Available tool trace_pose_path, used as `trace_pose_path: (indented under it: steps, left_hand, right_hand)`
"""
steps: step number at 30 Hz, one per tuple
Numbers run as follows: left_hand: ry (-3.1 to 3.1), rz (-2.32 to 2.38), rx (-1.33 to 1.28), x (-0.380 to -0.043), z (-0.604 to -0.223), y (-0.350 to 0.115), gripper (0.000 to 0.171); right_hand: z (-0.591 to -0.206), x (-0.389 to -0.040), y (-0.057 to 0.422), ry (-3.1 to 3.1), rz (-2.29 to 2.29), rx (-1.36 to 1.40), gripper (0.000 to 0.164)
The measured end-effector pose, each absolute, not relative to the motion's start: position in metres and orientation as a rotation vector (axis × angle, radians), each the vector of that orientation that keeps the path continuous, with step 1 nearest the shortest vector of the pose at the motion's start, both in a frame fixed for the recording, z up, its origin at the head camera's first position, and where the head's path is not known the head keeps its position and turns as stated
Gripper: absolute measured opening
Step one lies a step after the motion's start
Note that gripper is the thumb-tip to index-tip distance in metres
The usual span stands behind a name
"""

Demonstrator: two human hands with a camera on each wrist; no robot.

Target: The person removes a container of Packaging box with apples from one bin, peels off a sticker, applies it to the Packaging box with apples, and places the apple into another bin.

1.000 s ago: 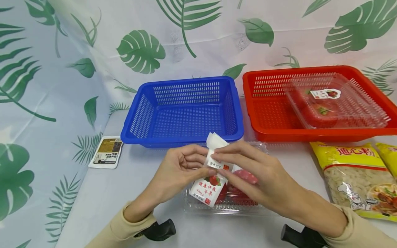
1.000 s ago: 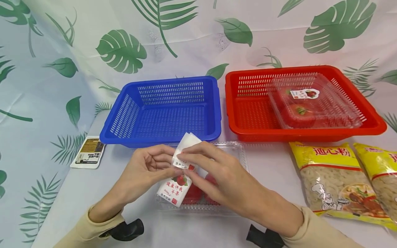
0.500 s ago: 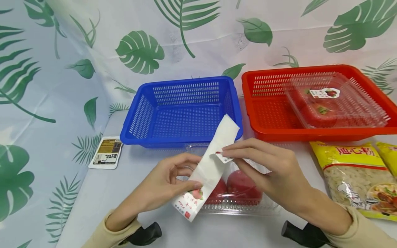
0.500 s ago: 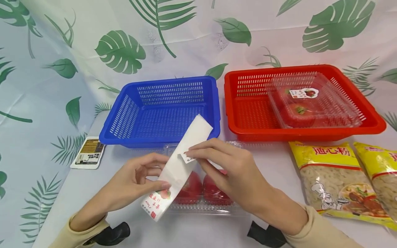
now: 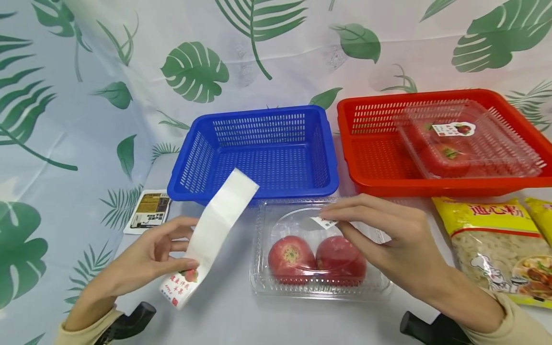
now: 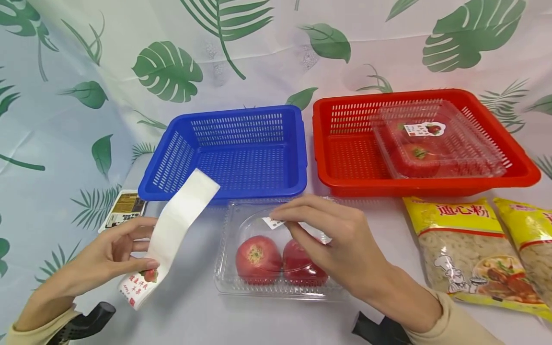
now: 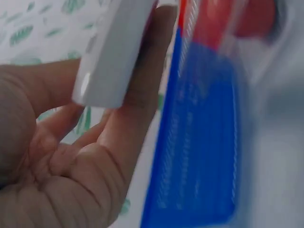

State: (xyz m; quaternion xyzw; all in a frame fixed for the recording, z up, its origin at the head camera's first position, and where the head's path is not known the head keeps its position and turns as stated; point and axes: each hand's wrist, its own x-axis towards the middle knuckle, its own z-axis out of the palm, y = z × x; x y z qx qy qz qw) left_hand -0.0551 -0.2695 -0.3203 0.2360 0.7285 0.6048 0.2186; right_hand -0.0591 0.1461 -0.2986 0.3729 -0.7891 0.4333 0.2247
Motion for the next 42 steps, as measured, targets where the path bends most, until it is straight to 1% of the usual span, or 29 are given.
trace_pose_path:
  steps: [5,7,8,9,12,13,18,23,25,26,29,32,33,37,40,42]
  left_hand:
    - [1.993,1.494,0.579,-0.059,-0.34,-0.3,0.06]
    - [2.029,1.389,0.567,-0.061,-0.349,-0.305,0.059]
    - [2.049,1.341,0.555,-0.063,-0.353,-0.306,0.059]
    - [2.074,1.299,0.542,-0.064,-0.357,-0.307,0.058]
    - [2.14,1.229,0.497,-0.07,-0.367,-0.307,0.06]
    - [2.16,1.216,0.473,-0.072,-0.369,-0.307,0.06]
    - [2.242,1.137,0.43,-0.081,-0.372,-0.308,0.063]
    - [2.356,1.006,0.345,-0.08,-0.367,-0.306,0.062]
    - [2.425,0.935,0.307,-0.078,-0.365,-0.302,0.062]
    - [2.456,0.901,0.299,-0.077,-0.364,-0.3,0.062]
    - [2.55,0.834,0.311,-0.073,-0.36,-0.294,0.063]
    - [2.652,0.807,0.34,-0.067,-0.356,-0.289,0.065]
    - [2.694,0.801,0.35,-0.065,-0.353,-0.286,0.065]
    - [2.776,0.904,0.379,-0.056,-0.337,-0.266,0.056]
    - [2.72,1.11,0.417,-0.049,-0.319,-0.241,0.041]
    - [2.61,1.287,0.464,-0.045,-0.308,-0.222,0.032]
  right_hand:
    - [-0.303,-0.059,0.15,-2.162,1.199,1.027,0.036]
    - [-0.303,-0.059,0.15,-2.161,1.214,1.024,0.021]
    - [-0.304,-0.059,0.149,-2.162,1.225,1.026,0.019]
    - [-0.304,-0.059,0.149,-2.162,1.237,1.03,0.024]
    - [-0.304,-0.059,0.146,-2.173,1.266,1.039,0.052]
    - [-0.304,-0.059,0.145,-2.176,1.269,1.041,0.053]
    - [-0.304,-0.059,0.144,-2.191,1.247,1.031,0.055]
    - [-0.304,-0.058,0.146,-2.237,1.218,0.997,0.057]
    - [-0.305,-0.059,0.147,-2.24,1.22,0.993,0.053]
    - [-0.305,-0.059,0.148,-2.245,1.22,0.989,0.044]
    - [-0.306,-0.06,0.148,-2.248,1.222,0.984,0.041]
    - [-0.306,-0.06,0.148,-2.257,1.213,0.978,0.045]
    - [-0.305,-0.06,0.147,-2.259,1.208,0.976,0.054]
    - [-0.304,-0.06,0.146,-2.264,1.192,0.97,0.058]
    - [-0.302,-0.059,0.144,-2.249,1.193,0.983,0.057]
    - [-0.302,-0.059,0.143,-2.22,1.198,1.008,0.054]
